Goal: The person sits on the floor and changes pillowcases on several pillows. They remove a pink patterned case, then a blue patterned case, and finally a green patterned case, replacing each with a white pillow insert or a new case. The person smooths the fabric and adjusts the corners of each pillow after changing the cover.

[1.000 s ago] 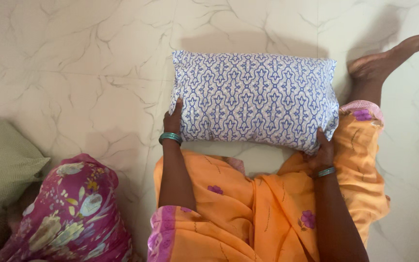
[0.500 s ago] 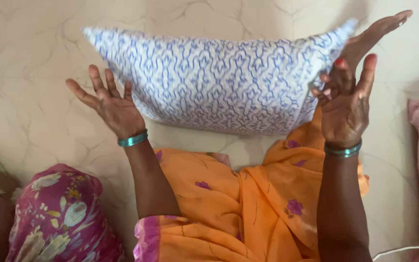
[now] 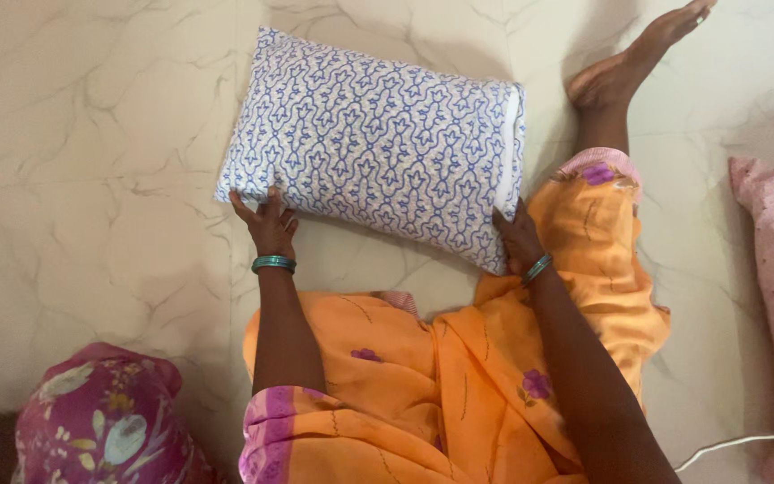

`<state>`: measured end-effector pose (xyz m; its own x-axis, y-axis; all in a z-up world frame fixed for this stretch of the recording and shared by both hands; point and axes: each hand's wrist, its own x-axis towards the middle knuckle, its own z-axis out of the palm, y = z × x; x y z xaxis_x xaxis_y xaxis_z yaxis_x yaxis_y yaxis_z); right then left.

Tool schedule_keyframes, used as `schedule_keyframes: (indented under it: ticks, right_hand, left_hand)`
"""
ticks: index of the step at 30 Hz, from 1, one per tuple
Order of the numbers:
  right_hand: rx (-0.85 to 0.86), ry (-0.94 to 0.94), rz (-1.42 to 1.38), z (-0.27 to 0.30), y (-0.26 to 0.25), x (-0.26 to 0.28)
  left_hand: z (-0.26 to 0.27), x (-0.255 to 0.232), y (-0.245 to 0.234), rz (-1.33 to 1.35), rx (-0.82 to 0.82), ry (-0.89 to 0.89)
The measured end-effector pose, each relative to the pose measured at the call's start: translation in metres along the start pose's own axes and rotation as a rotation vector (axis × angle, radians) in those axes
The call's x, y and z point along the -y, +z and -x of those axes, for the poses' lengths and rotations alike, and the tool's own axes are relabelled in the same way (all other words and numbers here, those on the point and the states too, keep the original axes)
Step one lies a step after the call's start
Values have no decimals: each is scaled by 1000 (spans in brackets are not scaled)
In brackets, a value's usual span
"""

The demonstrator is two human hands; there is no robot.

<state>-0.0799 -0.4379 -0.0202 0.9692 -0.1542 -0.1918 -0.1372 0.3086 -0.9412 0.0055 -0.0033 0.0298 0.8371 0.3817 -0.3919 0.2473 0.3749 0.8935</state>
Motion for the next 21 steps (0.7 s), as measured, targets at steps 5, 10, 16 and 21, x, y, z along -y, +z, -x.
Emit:
schedule_keyframes:
  ticks: [5, 10, 16, 21]
  right_hand:
    - [170, -41, 10, 6, -2, -6]
    - [426, 18, 310, 17, -4, -30]
    - [592, 180, 787, 32, 3, -33]
    - [375, 298, 630, 14, -45, 30]
  left_hand:
    - [-15, 24, 6, -528, -33, 622]
    - [19, 11, 18, -928, -325, 1097]
    - [86, -17, 47, -1110, -92, 1239]
    - [92, -15, 58, -1442, 120, 1119]
